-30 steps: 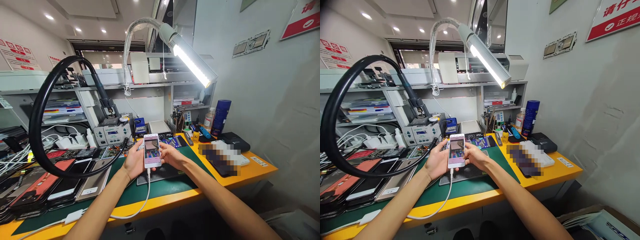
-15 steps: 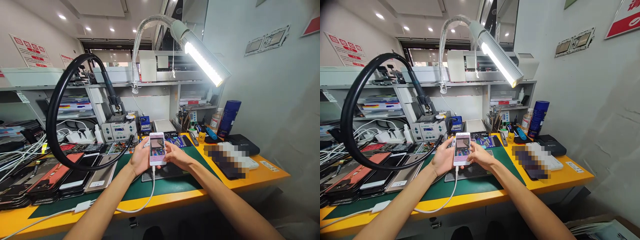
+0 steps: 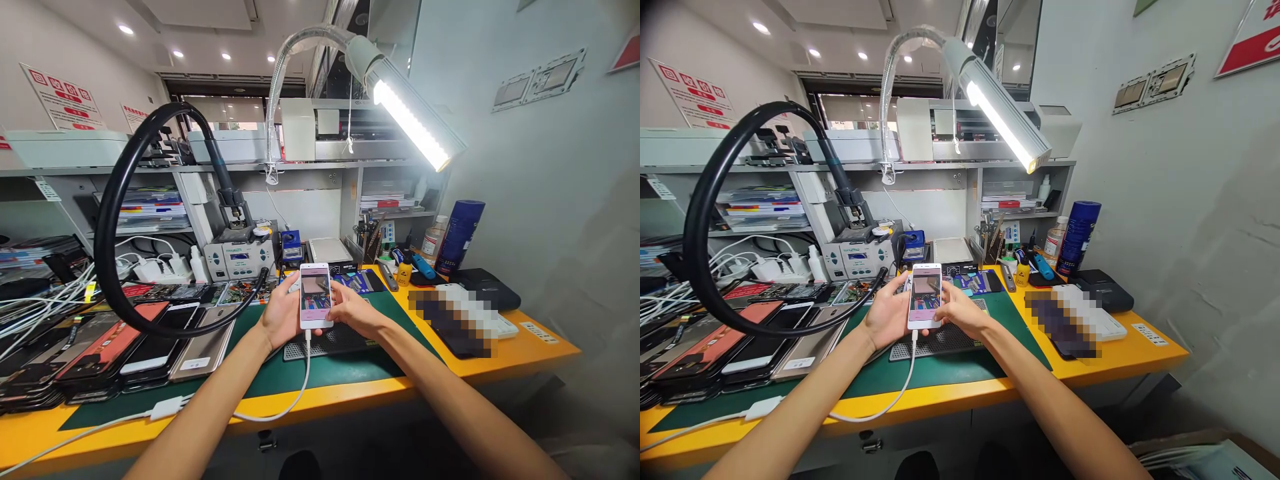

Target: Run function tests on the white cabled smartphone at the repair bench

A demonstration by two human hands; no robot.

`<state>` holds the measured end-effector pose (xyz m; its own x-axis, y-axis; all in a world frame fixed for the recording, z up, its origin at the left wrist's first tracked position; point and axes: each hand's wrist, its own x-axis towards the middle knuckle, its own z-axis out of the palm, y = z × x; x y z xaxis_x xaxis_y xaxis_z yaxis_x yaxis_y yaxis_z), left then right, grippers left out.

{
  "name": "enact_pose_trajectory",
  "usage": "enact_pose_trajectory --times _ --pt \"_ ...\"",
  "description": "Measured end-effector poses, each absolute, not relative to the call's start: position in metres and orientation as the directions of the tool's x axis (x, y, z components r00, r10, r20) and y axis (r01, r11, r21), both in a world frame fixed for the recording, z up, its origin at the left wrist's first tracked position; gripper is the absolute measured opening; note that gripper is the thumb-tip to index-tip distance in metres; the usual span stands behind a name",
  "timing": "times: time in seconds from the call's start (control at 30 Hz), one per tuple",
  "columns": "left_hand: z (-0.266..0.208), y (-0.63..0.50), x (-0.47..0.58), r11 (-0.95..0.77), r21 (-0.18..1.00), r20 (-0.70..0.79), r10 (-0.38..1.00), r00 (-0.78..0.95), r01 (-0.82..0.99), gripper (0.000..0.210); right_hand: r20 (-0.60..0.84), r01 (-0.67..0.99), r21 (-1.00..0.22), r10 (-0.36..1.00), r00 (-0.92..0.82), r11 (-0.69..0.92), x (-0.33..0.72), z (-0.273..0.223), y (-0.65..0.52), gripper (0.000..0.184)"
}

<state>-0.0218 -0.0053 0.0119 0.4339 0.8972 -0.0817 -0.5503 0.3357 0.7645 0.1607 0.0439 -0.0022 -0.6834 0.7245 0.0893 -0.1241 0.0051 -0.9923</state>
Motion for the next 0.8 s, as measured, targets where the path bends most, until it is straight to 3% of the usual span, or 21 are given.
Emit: enact_pose_trajectory --times 0.5,0.8 --pt "0.0144 -0.0055 -0.0202 0.337 0.781 -0.100 0.899 0.427 -0.526 0.068 0.096 -0.135 -0.991 0.717 -0.690 0.004 0.1613 -0.0021 0.0451 0.058" --pt "0.0138 -0.0052 -0.0217 0.342 0.785 -0.118 0.902 0.416 -0.518 0.070 0.015 -0.204 -0.965 0.745 -0.666 -0.163 0.1572 0.0020 0.0462 0.055"
